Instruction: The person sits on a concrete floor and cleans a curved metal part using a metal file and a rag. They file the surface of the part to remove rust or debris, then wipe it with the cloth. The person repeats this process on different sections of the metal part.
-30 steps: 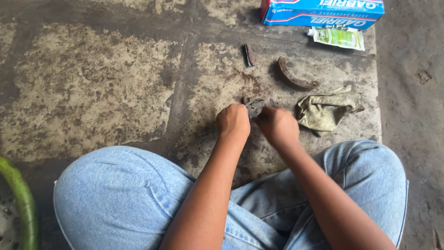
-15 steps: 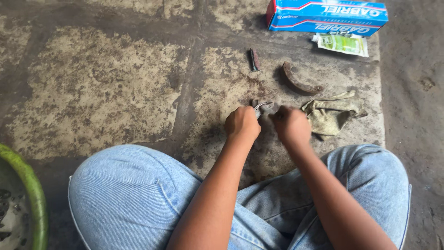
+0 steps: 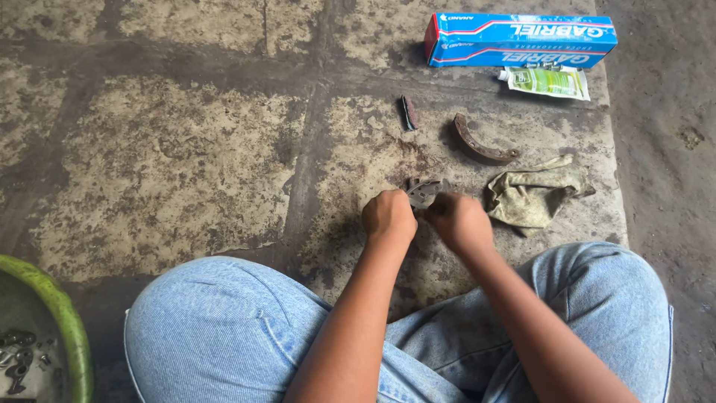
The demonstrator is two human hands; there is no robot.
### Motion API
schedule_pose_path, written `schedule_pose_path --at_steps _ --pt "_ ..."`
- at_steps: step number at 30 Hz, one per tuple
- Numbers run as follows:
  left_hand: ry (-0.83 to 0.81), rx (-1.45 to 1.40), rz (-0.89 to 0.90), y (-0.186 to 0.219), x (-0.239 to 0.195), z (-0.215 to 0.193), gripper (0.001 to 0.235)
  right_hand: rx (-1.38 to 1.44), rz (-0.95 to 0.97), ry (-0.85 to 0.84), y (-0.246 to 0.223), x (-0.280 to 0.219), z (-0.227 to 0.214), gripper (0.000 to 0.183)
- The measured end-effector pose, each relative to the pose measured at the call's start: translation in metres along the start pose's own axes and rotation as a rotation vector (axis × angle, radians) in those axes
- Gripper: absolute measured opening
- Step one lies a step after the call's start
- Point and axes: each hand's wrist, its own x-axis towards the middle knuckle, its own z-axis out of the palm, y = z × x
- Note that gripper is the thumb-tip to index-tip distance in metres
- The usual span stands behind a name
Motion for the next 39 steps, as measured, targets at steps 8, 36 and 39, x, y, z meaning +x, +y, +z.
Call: schedule_pose_path --at_steps 8,36,39 --pt "0.036 0.031 0.015 0.005 -0.003 -0.001 0.014 -0.202 0.068 0.029 -0.013 0.001 -0.012 0.026" --pt "-0.083 -0.367 -0.325 -0.007 0.002 -0.048 0.03 -0.033 0.263 -0.174 0.037 0.034 -0.024 0.04" --pt "0.038 -0.316 -0.278 -0.009 0.003 -0.046 0.029 -0.046 0.2 -0.26 0.03 0.032 -0.018 0.039"
